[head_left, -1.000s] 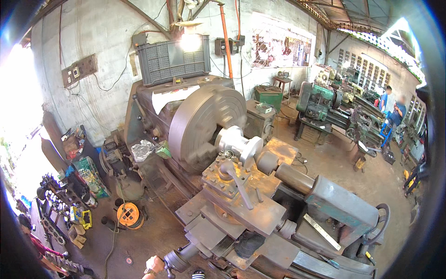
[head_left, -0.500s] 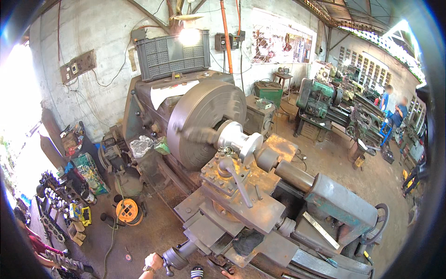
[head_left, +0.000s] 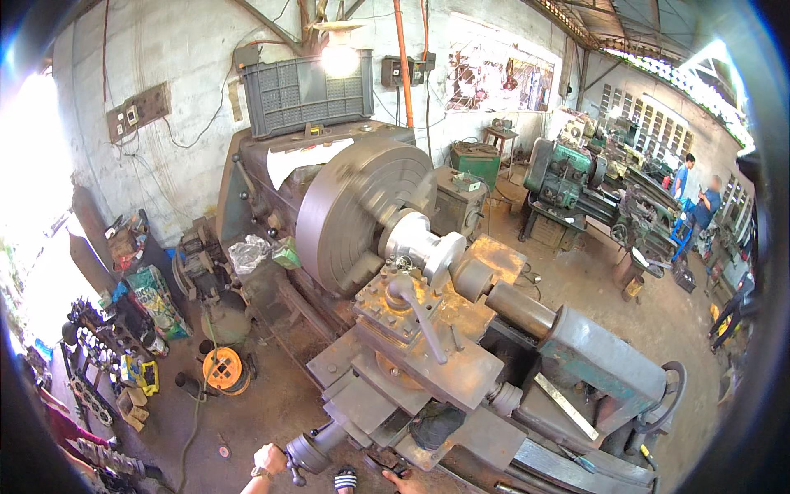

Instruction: The person operates a metal lathe, using both hands to turn control levers and wheels while a cylindrical metal workpiece spins. The person repeatedly adjusts the machine's controls to guide the cutting process.

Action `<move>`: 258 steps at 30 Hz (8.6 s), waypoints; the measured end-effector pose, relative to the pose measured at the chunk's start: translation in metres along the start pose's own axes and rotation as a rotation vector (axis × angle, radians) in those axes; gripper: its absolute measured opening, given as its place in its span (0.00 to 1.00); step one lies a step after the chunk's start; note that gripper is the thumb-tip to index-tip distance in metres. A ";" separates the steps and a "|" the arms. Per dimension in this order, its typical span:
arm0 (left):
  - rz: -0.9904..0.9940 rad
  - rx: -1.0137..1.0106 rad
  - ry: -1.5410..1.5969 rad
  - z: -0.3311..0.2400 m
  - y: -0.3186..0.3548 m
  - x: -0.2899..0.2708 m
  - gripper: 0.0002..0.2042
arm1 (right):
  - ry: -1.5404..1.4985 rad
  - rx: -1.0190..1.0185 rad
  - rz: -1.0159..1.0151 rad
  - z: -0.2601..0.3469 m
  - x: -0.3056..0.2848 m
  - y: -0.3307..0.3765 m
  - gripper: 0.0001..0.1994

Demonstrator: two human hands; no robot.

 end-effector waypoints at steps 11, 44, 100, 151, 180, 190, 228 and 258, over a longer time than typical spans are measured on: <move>-0.003 0.024 -0.007 -0.001 0.000 -0.003 0.11 | 0.034 -0.017 0.014 -0.001 0.005 -0.010 0.39; -0.081 0.117 0.013 0.006 -0.005 0.004 0.10 | 0.125 -0.090 -0.028 -0.039 0.023 -0.005 0.41; 0.048 0.002 -0.043 -0.002 -0.001 -0.003 0.12 | -0.072 -0.003 0.009 -0.015 0.007 0.022 0.36; 0.031 -0.022 -0.005 0.000 -0.007 0.003 0.14 | 0.112 -0.003 0.257 -0.010 0.017 0.012 0.29; 0.087 0.006 -0.042 -0.001 -0.003 -0.001 0.13 | 0.073 -0.021 0.166 0.012 0.013 0.010 0.40; 0.056 0.010 -0.026 -0.003 -0.004 -0.003 0.13 | 0.147 0.036 0.193 0.016 0.010 0.007 0.43; -0.145 0.004 0.204 0.006 0.022 -0.014 0.08 | -0.186 -0.329 0.111 -0.027 0.023 -0.012 0.23; -0.060 0.007 0.090 -0.003 0.019 -0.017 0.10 | 0.188 -0.181 0.099 0.000 0.015 -0.001 0.26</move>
Point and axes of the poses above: each hand's wrist, its own y-axis away from the middle knuckle, its own x-axis out of the palm, z = x × y, the point moved 4 cm from there along -y, towards the middle knuckle
